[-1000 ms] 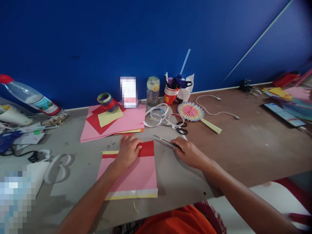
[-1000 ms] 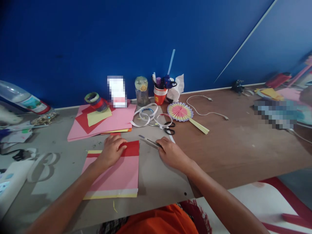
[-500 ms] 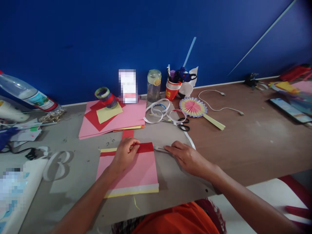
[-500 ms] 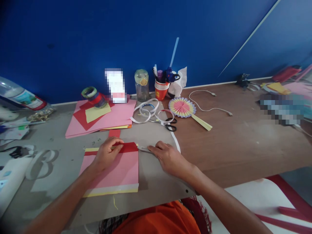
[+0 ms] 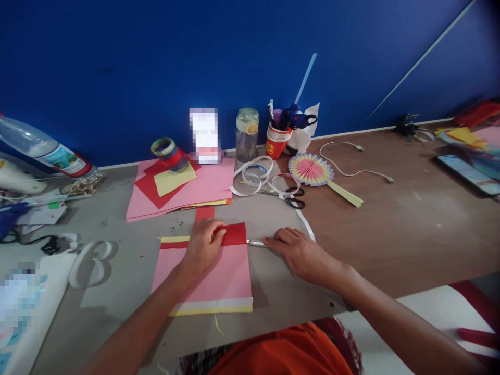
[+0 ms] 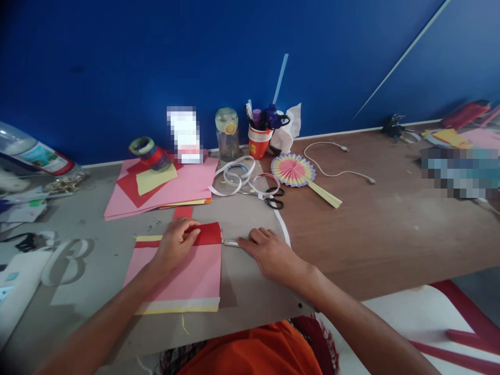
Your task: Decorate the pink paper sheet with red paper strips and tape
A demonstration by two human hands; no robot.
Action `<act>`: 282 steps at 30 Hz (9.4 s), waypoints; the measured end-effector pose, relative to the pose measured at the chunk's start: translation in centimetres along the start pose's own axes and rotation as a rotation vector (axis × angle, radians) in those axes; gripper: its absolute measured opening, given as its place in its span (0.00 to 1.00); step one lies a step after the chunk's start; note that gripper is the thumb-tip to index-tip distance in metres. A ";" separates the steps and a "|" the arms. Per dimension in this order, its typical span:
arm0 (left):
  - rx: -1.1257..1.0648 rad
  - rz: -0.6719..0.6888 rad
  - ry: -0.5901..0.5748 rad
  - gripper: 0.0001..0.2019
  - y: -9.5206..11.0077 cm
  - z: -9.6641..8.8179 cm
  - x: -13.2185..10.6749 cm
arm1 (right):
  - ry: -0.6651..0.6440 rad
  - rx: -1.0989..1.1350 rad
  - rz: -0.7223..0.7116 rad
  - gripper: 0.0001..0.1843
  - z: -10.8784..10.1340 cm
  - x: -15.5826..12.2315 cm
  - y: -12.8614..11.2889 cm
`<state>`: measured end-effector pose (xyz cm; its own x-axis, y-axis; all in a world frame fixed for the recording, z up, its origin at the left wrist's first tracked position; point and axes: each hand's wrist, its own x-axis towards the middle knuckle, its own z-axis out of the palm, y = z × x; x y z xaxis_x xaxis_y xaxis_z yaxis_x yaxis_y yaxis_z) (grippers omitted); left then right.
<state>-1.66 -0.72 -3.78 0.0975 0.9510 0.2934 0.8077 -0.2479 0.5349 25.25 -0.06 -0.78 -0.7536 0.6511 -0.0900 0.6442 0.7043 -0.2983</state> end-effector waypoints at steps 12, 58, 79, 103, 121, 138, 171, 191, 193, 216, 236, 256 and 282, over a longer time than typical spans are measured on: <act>0.244 0.560 -0.355 0.35 0.7 0.0 -3.2 | 0.020 -0.009 -0.001 0.26 0.9 -0.3 0.0; 0.263 0.483 -0.461 0.45 0.9 -0.7 -3.3 | 0.052 0.266 -0.013 0.28 1.1 -0.8 0.8; 0.370 0.415 -0.531 0.42 0.1 -2.0 -5.2 | -0.044 0.201 0.024 0.25 0.2 -0.2 -0.5; 0.223 0.555 -0.686 0.41 0.1 -2.8 0.6 | -0.002 0.245 0.016 0.24 0.7 -0.2 -1.4; 0.211 0.539 -0.709 0.42 0.3 -2.9 0.9 | 0.022 0.200 -0.003 0.27 1.6 -0.5 -1.8; 0.173 0.483 -0.811 0.44 0.8 -3.3 2.0 | 0.052 0.179 -0.003 0.26 2.0 0.4 -3.0; 0.232 0.175 -0.554 0.25 -0.3 -2.7 2.8 | 0.124 0.315 0.054 0.25 1.8 -3.7 -1.8; -0.277 -0.254 -0.567 0.07 1.1 -4.5 2.4 | 0.141 0.362 0.096 0.22 -0.3 -3.2 -1.0; -0.296 -0.239 -0.518 0.06 0.7 -4.2 1.9 | 0.113 0.364 0.089 0.22 -0.5 -3.2 -1.1; -0.146 -0.096 -0.393 0.06 0.0 -3.2 -0.2 | 0.016 0.348 -0.019 0.27 -1.3 -2.5 -2.7; -0.513 -0.069 -0.487 0.07 -0.3 -4.9 -0.8 | -0.130 0.188 -0.048 0.32 0.7 -0.5 -3.7; 0.264 0.619 -0.093 0.10 1.7 -5.4 -8.4 | 0.110 0.263 -0.179 0.21 -0.8 2.9 -2.5; -0.008 -0.090 0.119 0.23 0.1 -4.2 -4.6 | 0.023 0.138 -0.283 0.14 1.5 5.2 -1.1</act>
<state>-4.46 -5.91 -1.70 -0.0450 0.9411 0.3351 0.8056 -0.1642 0.5693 20.43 2.13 -2.38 -0.8961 0.4425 0.0360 0.3846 0.8142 -0.4349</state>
